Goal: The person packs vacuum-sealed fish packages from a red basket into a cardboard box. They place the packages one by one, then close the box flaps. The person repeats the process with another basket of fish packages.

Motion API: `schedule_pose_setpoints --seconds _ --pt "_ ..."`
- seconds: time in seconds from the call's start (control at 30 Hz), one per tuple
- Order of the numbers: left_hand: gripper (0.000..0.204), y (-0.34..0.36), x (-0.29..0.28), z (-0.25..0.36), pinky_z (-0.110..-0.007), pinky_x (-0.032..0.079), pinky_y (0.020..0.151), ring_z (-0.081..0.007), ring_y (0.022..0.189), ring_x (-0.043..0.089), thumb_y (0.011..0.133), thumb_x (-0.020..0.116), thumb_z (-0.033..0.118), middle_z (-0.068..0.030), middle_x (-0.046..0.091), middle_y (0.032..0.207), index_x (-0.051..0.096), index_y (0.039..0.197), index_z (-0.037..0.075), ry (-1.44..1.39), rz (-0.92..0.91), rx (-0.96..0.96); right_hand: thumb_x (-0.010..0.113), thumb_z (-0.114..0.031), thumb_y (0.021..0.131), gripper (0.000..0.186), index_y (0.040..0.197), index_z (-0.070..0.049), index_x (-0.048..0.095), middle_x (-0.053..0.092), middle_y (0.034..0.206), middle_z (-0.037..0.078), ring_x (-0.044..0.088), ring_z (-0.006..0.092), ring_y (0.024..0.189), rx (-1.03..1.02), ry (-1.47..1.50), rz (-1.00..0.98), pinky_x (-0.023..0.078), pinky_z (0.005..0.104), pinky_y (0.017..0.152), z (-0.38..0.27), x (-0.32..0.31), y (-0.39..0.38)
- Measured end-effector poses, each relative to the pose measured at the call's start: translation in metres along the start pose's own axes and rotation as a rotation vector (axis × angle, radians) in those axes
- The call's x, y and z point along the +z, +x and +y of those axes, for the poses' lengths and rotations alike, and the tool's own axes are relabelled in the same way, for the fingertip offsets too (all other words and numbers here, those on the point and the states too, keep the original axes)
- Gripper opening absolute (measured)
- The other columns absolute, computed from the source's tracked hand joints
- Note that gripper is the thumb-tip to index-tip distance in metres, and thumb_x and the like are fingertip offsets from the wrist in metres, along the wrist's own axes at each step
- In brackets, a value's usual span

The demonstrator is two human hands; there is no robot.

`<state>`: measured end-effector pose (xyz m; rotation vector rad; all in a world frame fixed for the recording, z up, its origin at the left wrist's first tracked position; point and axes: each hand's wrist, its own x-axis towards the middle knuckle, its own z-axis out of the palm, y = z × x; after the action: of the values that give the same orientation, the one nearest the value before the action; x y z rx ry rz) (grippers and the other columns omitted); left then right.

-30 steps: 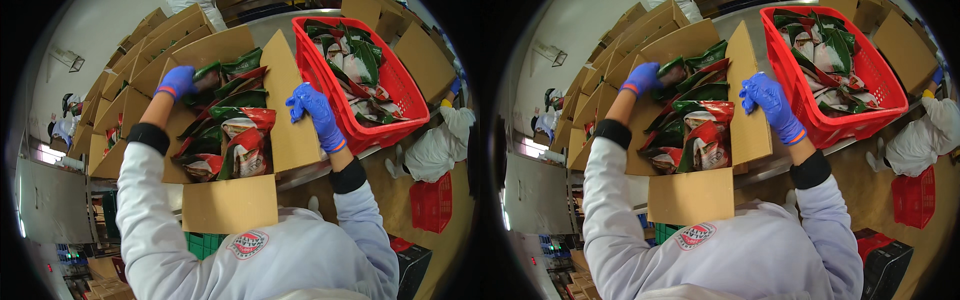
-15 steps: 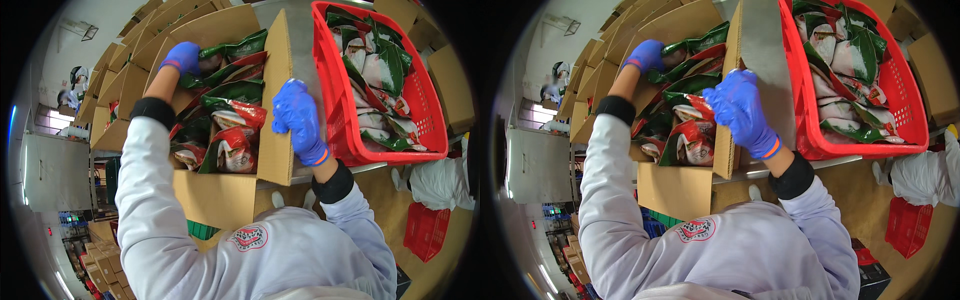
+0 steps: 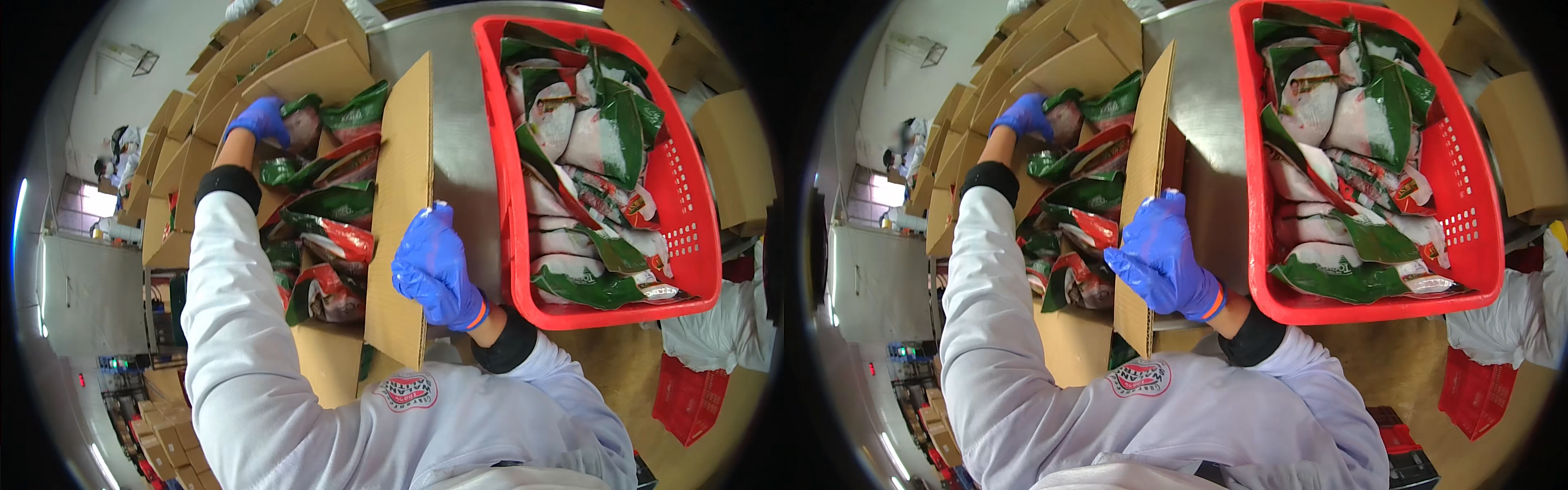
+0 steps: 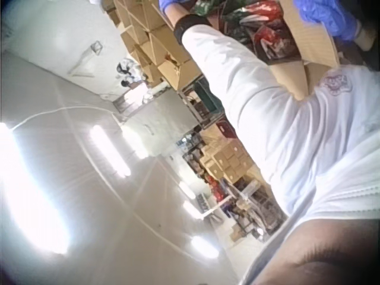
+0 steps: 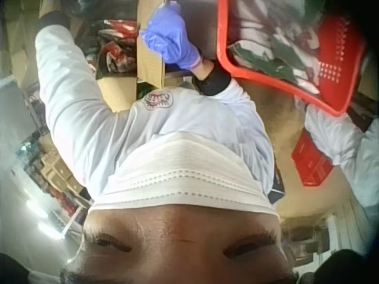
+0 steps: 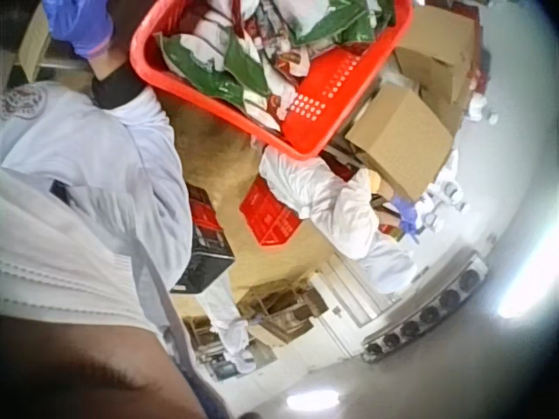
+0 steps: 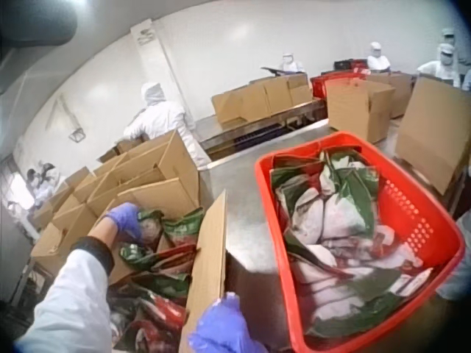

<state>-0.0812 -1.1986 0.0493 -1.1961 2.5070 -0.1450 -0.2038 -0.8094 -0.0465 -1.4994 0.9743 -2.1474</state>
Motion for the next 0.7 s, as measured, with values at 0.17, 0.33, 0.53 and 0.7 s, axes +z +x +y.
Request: schedule_pose_setpoints --seconds 0.17,0.33,0.53,0.7 --pt "0.052 -0.010 0.021 0.041 -0.039 0.052 0.080 -0.0360 0.087 0.065 0.053 0.080 0.026 -0.0183 0.069 0.093 0.068 0.100 0.008 -0.046 0.252 0.090 0.062 -0.010 0.080 0.015 0.067 -0.008 0.055 0.047 0.066 0.006 0.043 0.0266 0.069 0.084 -0.038 -0.060 0.027 0.0434 0.085 0.001 -0.012 0.006" --pt "0.052 0.009 0.002 0.021 -0.039 0.052 0.080 -0.0326 0.086 0.067 0.051 0.080 0.023 -0.0179 0.069 0.092 0.068 0.099 0.007 -0.032 0.097 0.050 0.054 -0.004 0.086 0.010 0.096 -0.001 0.054 0.050 0.075 0.003 0.048 0.0176 0.078 -0.137 -0.221 -0.268 0.024 0.0395 0.106 0.001 -0.014 0.014" --pt "0.059 -0.025 0.034 0.027 -0.040 0.051 0.088 -0.0338 0.098 0.064 0.052 0.080 0.027 -0.0182 0.067 0.105 0.067 0.107 0.010 -0.211 0.264 0.021 0.058 -0.005 0.083 0.005 0.079 -0.004 0.055 0.048 0.071 0.004 0.047 0.0230 0.075 -0.051 -0.200 -0.223 0.024 0.0451 0.101 -0.003 -0.009 0.016" --pt "0.065 0.002 0.014 0.013 -0.041 0.050 0.090 -0.0357 0.098 0.063 0.053 0.081 0.033 -0.0165 0.067 0.104 0.063 0.112 0.011 0.000 0.247 0.045 0.059 -0.008 0.080 0.009 0.072 -0.007 0.055 0.048 0.067 0.004 0.047 0.0251 0.072 -0.164 -0.231 -0.223 0.026 0.0433 0.089 -0.003 -0.001 0.026"
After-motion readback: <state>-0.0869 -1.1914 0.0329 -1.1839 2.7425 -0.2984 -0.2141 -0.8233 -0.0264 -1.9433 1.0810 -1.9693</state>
